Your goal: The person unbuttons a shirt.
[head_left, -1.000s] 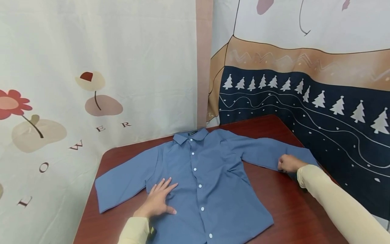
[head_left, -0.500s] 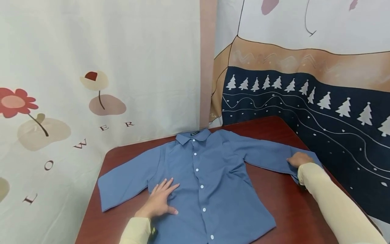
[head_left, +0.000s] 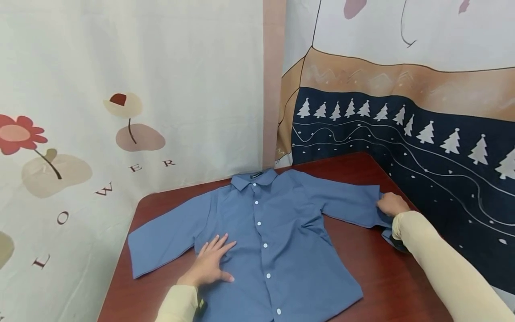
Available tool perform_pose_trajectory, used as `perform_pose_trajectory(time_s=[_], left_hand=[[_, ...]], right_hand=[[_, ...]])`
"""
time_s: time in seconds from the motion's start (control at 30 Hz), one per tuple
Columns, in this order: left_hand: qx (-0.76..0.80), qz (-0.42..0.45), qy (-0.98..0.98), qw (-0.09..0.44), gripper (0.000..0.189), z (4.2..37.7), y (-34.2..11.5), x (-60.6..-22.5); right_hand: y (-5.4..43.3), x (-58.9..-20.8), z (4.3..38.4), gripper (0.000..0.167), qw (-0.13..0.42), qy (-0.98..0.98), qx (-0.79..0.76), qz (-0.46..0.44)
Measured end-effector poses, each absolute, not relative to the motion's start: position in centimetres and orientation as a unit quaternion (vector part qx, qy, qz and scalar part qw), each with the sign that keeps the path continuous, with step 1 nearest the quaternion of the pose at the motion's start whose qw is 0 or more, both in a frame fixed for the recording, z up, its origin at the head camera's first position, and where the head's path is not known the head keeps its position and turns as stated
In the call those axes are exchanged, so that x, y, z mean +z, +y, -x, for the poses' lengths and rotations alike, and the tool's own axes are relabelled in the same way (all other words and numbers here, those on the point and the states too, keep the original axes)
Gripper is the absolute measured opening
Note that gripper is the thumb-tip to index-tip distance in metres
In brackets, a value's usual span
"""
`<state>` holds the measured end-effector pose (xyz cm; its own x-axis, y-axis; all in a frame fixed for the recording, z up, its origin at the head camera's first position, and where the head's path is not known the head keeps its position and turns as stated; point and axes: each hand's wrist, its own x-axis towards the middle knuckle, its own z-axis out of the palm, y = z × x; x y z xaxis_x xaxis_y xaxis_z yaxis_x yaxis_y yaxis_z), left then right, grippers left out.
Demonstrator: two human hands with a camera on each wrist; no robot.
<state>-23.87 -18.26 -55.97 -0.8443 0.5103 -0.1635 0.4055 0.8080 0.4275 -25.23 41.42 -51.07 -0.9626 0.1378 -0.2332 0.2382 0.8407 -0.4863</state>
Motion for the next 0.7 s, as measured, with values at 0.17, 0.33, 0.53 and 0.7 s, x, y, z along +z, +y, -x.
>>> perform_pose_trajectory(time_s=[0.17, 0.33, 0.53, 0.7], left_hand=[[0.195, -0.241, 0.941, 0.138, 0.099, 23.7, -18.3, -56.0], [0.197, -0.244, 0.940, 0.135, 0.098, 23.7, -18.3, -56.3], [0.202, -0.243, 0.939, 0.139, 0.098, 23.6, -18.4, -56.3], [0.203, -0.245, 0.938, 0.137, 0.098, 23.6, -18.4, -56.2]], right_hand=[[38.6, -48.2, 27.2, 0.024, 0.063, 0.928, -0.355, -0.098], [34.6, -44.8, 29.2, 0.019, 0.013, 0.879, -0.470, -0.084], [29.9, -41.2, 30.8, 0.015, -0.055, 0.781, -0.622, -0.010], [28.8, -39.0, 31.0, 0.015, -0.108, 0.647, -0.754, 0.034]])
